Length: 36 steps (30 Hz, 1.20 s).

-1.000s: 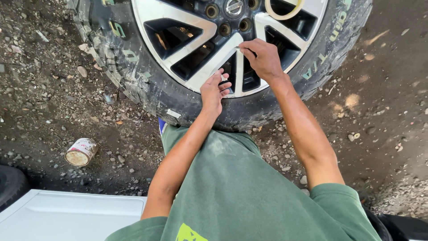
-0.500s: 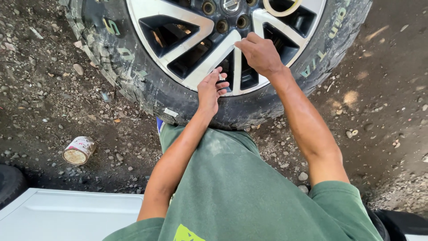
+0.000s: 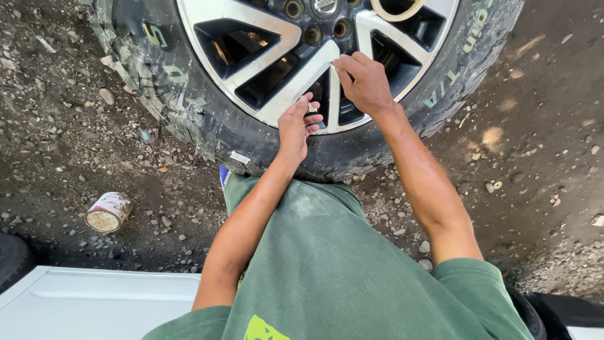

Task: Masking the spokes of a car wheel with tape in preparation for painting.

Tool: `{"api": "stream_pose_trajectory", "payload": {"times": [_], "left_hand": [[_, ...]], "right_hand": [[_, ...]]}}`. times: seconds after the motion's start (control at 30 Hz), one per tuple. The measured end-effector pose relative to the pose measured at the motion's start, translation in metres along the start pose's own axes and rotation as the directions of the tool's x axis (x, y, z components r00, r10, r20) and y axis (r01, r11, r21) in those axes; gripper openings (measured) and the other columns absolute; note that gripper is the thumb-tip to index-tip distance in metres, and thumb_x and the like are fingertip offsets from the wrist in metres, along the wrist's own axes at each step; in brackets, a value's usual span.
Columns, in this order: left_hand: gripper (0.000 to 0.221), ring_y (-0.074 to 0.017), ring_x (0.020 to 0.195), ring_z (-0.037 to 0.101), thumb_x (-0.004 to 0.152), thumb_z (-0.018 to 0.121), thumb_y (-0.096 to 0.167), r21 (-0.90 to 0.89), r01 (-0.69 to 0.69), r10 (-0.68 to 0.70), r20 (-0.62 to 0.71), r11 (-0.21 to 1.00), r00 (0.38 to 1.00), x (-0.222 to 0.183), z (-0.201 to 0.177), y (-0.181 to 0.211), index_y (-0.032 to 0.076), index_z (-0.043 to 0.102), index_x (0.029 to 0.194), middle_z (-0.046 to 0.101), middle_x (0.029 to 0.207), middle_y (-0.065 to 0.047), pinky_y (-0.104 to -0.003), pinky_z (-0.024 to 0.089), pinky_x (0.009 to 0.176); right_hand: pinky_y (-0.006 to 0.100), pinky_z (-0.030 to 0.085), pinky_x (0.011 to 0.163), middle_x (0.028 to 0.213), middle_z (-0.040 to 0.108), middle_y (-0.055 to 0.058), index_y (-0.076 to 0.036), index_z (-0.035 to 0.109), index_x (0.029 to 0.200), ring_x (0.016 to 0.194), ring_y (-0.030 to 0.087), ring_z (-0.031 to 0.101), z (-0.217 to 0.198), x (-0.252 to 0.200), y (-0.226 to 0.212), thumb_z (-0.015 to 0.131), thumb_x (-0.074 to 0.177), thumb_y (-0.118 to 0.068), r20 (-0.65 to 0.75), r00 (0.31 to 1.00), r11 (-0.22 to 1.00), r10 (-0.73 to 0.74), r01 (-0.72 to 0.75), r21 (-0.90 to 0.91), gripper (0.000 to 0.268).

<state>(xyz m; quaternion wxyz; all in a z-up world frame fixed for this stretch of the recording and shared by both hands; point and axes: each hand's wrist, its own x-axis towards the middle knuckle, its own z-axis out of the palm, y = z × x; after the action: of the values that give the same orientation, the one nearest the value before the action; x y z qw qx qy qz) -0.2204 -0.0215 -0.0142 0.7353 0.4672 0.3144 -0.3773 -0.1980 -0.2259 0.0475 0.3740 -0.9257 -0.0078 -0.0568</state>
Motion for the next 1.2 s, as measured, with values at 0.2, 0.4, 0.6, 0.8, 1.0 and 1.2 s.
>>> {"api": "stream_pose_trajectory", "payload": {"times": [0.2,0.4,0.6,0.8,1.0,1.2], "left_hand": [[0.042,-0.0109,0.076,0.068,0.101,0.063,0.034,-0.01,-0.004,0.004,0.01,1.0,1.0,-0.001,0.0,0.0,0.006,0.068,0.131,0.073,0.106,-0.003,-0.024,0.051,0.061],[0.043,-0.0112,0.075,0.067,0.101,0.064,0.034,-0.015,-0.016,0.016,0.0,1.0,1.0,0.004,0.001,-0.005,0.005,0.067,0.132,0.073,0.106,-0.004,-0.024,0.052,0.061],[0.047,-0.0115,0.075,0.066,0.097,0.068,0.036,-0.108,0.01,-0.014,-0.031,0.994,0.999,0.015,0.008,-0.017,0.008,0.065,0.134,0.068,0.103,-0.002,-0.025,0.052,0.061],[0.041,-0.0106,0.074,0.066,0.094,0.074,0.037,-0.162,-0.025,0.013,-0.07,0.987,0.997,0.036,0.028,-0.026,0.006,0.069,0.118,0.067,0.101,-0.001,-0.025,0.051,0.06],[0.043,-0.006,0.065,0.057,0.087,0.08,0.043,-0.125,-0.043,0.01,-0.252,0.991,0.968,0.051,0.056,-0.025,0.003,0.073,0.101,0.069,0.088,0.002,-0.022,0.04,0.05],[0.038,-0.005,0.065,0.055,0.086,0.081,0.041,-0.11,-0.033,-0.003,-0.307,0.993,0.952,0.058,0.059,-0.025,0.004,0.076,0.095,0.068,0.084,0.002,-0.022,0.04,0.052]], "right_hand": [[0.041,0.049,0.062,0.083,0.061,0.014,-0.004,0.072,0.11,0.072,0.034,0.063,0.004,-0.005,-0.007,0.074,0.098,-0.002,-0.047,0.997,0.998,0.064,-0.062,0.028,0.012],[0.041,0.049,0.064,0.082,0.062,0.013,-0.004,0.071,0.106,0.073,0.034,0.064,0.011,-0.008,-0.011,0.074,0.096,0.0,-0.095,0.992,0.996,0.083,-0.081,0.024,0.012],[0.038,0.052,0.067,0.086,0.067,0.015,-0.003,0.072,0.107,0.076,0.034,0.066,0.017,-0.015,-0.006,0.075,0.094,0.001,-0.131,0.987,0.995,0.094,-0.089,0.04,0.013],[0.025,0.055,0.073,0.095,0.077,0.006,-0.001,0.074,0.111,0.082,0.011,0.07,0.012,-0.028,-0.011,0.076,0.099,-0.005,-0.161,0.878,0.863,0.451,-0.382,0.332,0.013],[0.019,0.054,0.078,0.096,0.073,0.001,0.005,0.07,0.113,0.086,0.003,0.065,0.016,-0.066,0.013,0.075,0.098,-0.005,-0.093,0.759,0.625,0.645,-0.453,0.636,0.018],[0.024,0.06,0.078,0.095,0.077,0.007,0.004,0.069,0.113,0.084,0.008,0.072,0.016,-0.078,0.032,0.075,0.097,-0.005,-0.052,0.74,0.538,0.671,-0.437,0.721,0.019]]}}
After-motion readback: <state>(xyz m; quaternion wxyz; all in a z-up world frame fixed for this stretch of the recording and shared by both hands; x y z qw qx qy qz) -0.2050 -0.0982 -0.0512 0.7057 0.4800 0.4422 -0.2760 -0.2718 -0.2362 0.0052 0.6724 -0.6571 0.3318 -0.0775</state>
